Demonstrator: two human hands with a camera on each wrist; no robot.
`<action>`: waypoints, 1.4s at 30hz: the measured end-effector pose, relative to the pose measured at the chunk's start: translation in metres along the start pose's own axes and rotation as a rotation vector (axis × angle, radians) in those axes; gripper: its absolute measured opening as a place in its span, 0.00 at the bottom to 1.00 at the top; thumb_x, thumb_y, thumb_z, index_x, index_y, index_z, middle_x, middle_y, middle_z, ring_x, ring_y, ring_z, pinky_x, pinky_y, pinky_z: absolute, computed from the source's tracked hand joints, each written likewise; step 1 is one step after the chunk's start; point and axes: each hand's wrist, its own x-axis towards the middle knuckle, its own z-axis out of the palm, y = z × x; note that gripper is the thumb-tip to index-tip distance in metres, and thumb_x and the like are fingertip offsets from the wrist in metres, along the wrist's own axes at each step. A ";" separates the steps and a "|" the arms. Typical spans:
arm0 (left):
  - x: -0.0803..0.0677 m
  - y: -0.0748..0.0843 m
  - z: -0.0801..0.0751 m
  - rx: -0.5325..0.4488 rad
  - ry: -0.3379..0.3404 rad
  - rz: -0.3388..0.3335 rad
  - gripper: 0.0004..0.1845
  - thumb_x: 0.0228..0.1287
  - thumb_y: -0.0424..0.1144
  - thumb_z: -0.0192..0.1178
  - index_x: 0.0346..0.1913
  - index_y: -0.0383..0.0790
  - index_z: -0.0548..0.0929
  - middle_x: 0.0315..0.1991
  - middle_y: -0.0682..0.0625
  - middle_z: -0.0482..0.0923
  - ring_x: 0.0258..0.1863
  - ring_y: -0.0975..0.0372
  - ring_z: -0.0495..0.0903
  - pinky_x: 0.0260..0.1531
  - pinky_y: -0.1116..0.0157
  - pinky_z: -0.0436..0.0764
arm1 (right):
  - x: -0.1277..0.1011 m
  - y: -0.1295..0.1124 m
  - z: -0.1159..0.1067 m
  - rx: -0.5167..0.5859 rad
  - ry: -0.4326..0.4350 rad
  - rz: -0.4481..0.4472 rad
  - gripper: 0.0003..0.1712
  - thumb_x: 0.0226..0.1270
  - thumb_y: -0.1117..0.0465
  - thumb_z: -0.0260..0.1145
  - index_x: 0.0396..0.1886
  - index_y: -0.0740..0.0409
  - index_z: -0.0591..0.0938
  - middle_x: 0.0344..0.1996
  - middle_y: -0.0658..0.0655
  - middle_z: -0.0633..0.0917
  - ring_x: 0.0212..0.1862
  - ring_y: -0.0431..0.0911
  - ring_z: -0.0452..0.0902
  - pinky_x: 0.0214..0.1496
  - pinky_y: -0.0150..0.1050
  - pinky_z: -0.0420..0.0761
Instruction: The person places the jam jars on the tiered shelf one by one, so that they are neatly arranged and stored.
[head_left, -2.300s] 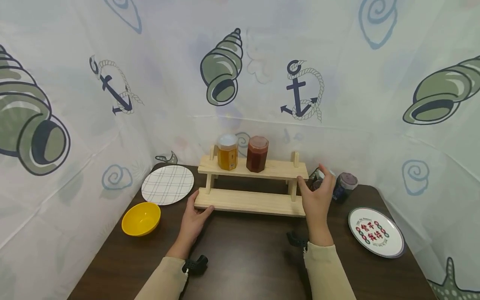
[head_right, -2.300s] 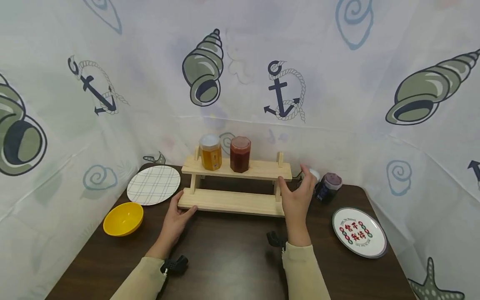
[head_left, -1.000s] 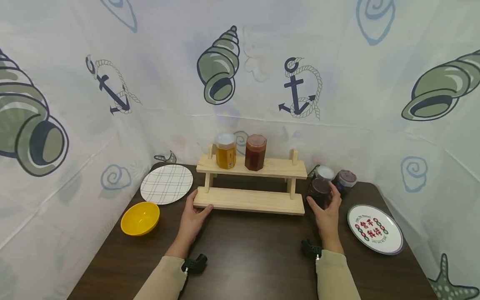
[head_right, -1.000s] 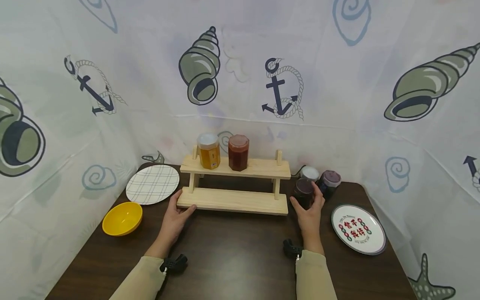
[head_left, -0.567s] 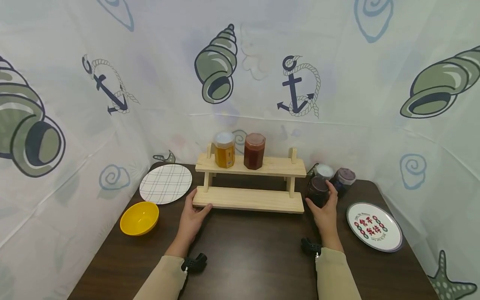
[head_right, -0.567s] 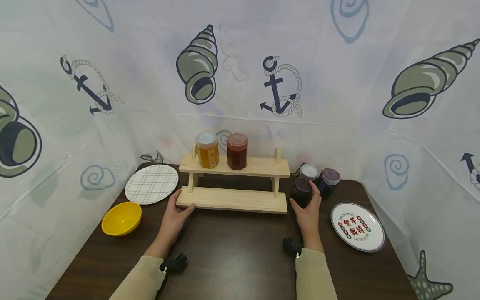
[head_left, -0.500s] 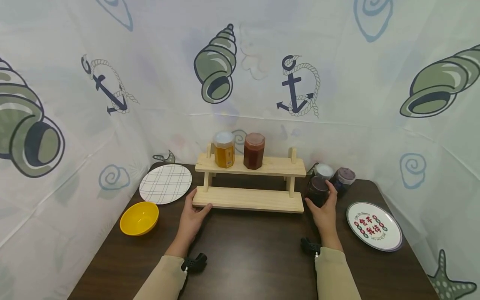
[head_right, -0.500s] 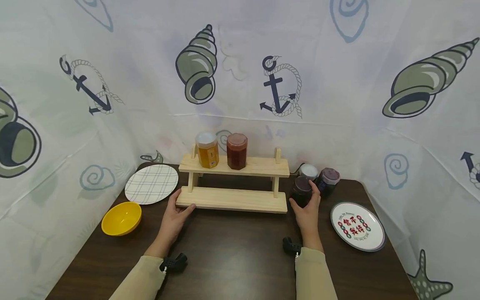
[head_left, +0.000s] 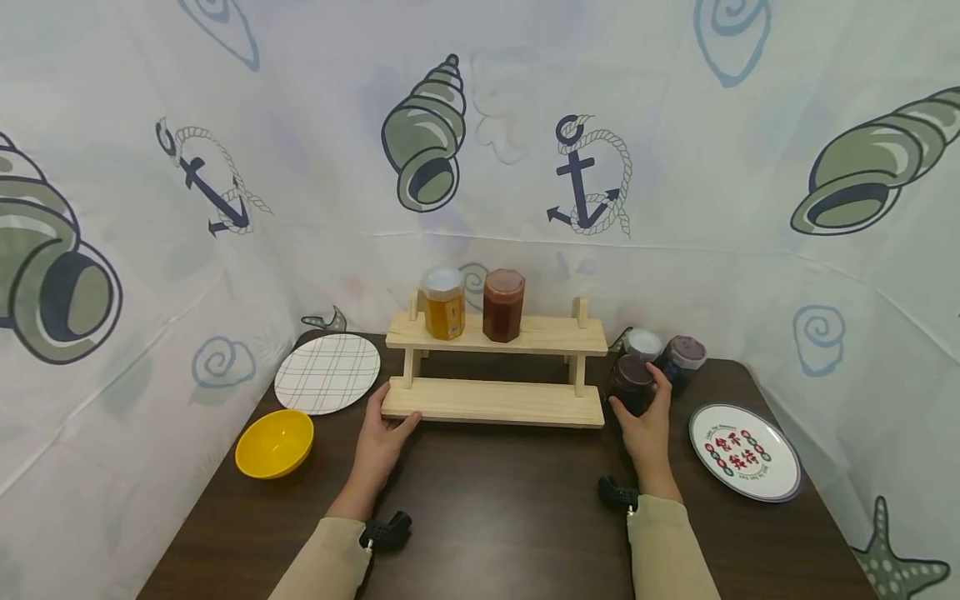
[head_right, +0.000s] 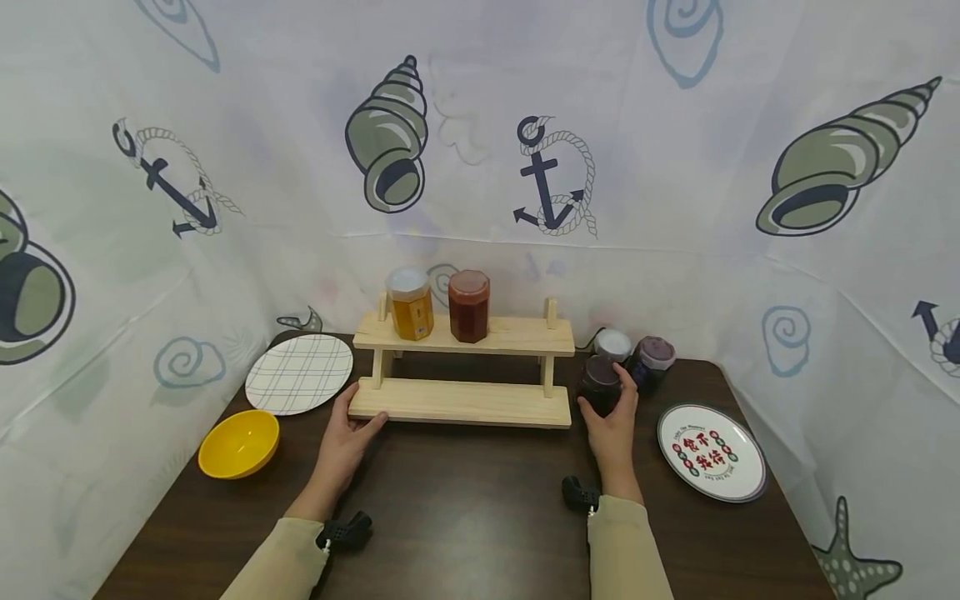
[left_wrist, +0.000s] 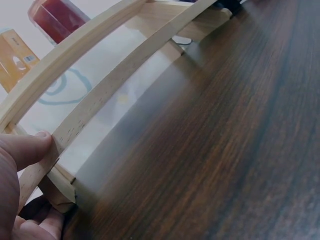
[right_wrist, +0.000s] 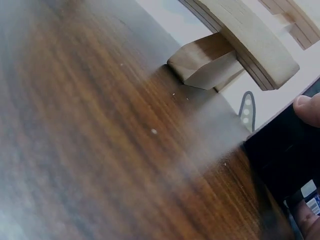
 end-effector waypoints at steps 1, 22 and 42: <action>0.000 0.000 0.000 0.002 0.001 0.001 0.51 0.75 0.36 0.71 0.89 0.45 0.49 0.88 0.37 0.49 0.86 0.47 0.58 0.82 0.46 0.64 | -0.001 0.000 0.000 0.004 0.002 0.001 0.56 0.65 0.73 0.80 0.85 0.41 0.63 0.74 0.59 0.70 0.72 0.50 0.68 0.74 0.52 0.66; 0.000 -0.002 -0.001 -0.007 0.002 -0.001 0.51 0.76 0.35 0.71 0.90 0.44 0.48 0.89 0.37 0.47 0.87 0.46 0.57 0.82 0.46 0.64 | -0.003 -0.004 -0.001 -0.007 0.182 -0.149 0.55 0.53 0.69 0.89 0.79 0.40 0.76 0.65 0.60 0.78 0.63 0.42 0.70 0.66 0.35 0.67; 0.002 -0.003 -0.001 -0.004 0.003 0.002 0.51 0.75 0.33 0.71 0.89 0.42 0.49 0.88 0.36 0.49 0.86 0.46 0.58 0.81 0.46 0.64 | -0.009 -0.021 -0.004 -0.030 0.344 -0.265 0.50 0.56 0.65 0.87 0.79 0.40 0.77 0.57 0.32 0.69 0.61 0.34 0.68 0.65 0.27 0.69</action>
